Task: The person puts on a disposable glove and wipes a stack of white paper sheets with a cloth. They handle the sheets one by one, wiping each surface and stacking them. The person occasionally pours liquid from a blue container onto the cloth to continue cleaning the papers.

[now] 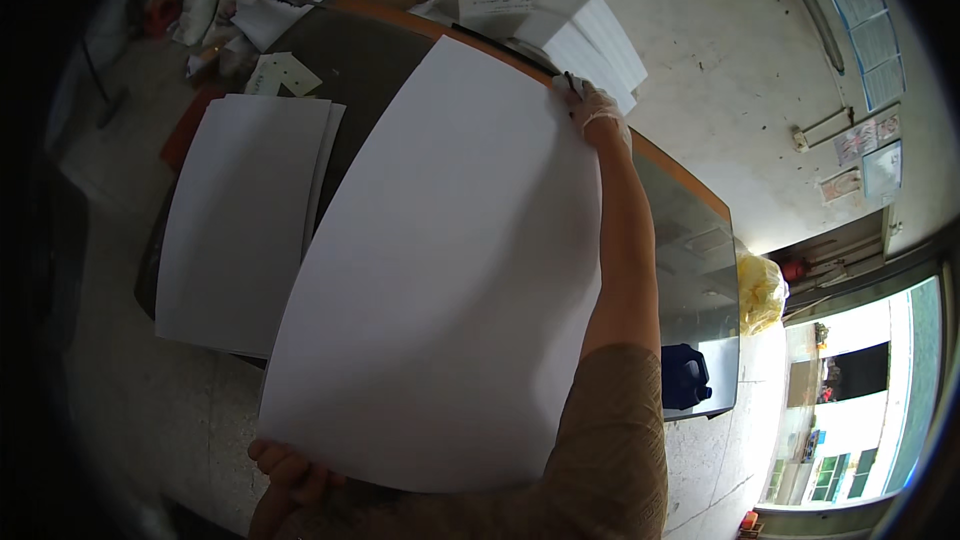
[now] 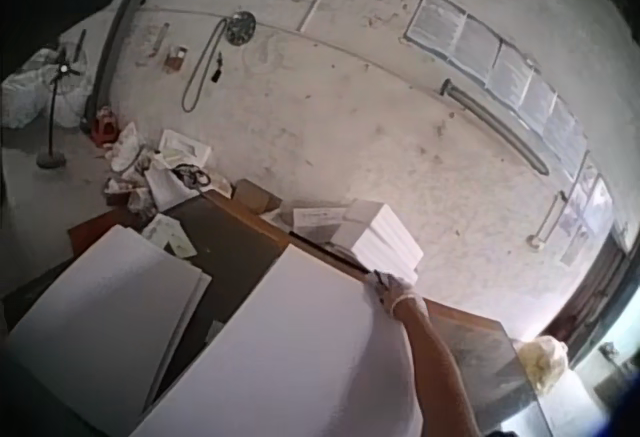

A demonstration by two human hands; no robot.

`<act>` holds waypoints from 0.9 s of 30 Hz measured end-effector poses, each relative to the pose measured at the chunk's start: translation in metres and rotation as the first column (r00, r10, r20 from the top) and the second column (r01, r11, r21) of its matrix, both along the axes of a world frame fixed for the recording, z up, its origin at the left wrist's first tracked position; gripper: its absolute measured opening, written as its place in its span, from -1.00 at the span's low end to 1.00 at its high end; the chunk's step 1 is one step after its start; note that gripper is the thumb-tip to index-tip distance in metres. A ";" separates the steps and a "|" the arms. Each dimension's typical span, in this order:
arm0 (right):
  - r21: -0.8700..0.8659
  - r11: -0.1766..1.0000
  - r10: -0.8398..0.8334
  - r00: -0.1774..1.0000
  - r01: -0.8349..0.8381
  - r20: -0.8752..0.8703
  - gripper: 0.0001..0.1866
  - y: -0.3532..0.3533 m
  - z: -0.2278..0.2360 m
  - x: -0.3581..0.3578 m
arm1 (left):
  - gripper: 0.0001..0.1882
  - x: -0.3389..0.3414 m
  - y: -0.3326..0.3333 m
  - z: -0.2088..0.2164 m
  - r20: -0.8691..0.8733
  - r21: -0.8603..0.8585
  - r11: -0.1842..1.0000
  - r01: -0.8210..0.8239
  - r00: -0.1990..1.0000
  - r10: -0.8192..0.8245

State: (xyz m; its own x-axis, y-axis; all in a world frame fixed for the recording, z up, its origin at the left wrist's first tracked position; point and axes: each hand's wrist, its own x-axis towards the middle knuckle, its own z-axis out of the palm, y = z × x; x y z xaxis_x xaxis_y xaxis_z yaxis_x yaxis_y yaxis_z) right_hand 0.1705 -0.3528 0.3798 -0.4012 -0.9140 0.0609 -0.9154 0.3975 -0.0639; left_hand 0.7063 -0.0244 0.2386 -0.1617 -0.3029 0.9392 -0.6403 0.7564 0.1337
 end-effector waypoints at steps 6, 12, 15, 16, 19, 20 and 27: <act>-0.180 0.974 0.119 0.987 -0.137 -0.111 -0.45 0.059 -0.007 0.031 | -0.71 0.004 0.002 0.011 0.076 0.091 0.996 -0.009 0.997 0.002; -0.039 0.809 0.583 0.809 -0.586 -0.075 -0.42 0.360 -0.008 0.143 | -0.68 -0.007 -0.034 -0.008 -0.021 -0.239 0.971 0.015 1.000 -0.021; -0.083 0.787 0.617 0.780 -0.611 0.102 -0.46 0.479 0.000 0.208 | -0.67 -0.011 -0.047 -0.009 -0.047 -0.388 0.921 0.039 0.997 -0.062; -0.066 0.788 0.616 0.782 -0.612 0.092 -0.45 0.493 0.002 0.216 | -0.67 -0.012 -0.047 -0.011 -0.058 -0.391 0.919 0.037 0.996 -0.064; 0.031 0.790 0.606 0.788 -0.612 0.106 -0.45 0.484 0.004 0.209 | -0.67 -0.010 -0.050 -0.014 -0.059 -0.439 0.898 0.037 0.996 -0.070; 0.013 0.793 0.606 0.791 -0.609 0.086 -0.44 0.470 0.004 0.199 | -0.66 -0.008 -0.053 -0.015 -0.065 -0.470 0.882 0.035 0.995 -0.074; -0.108 0.916 0.369 0.918 -0.386 -0.145 -0.50 0.214 -0.007 0.025 | -0.69 -0.018 -0.042 -0.016 -0.133 -0.468 0.883 -0.043 0.991 -0.022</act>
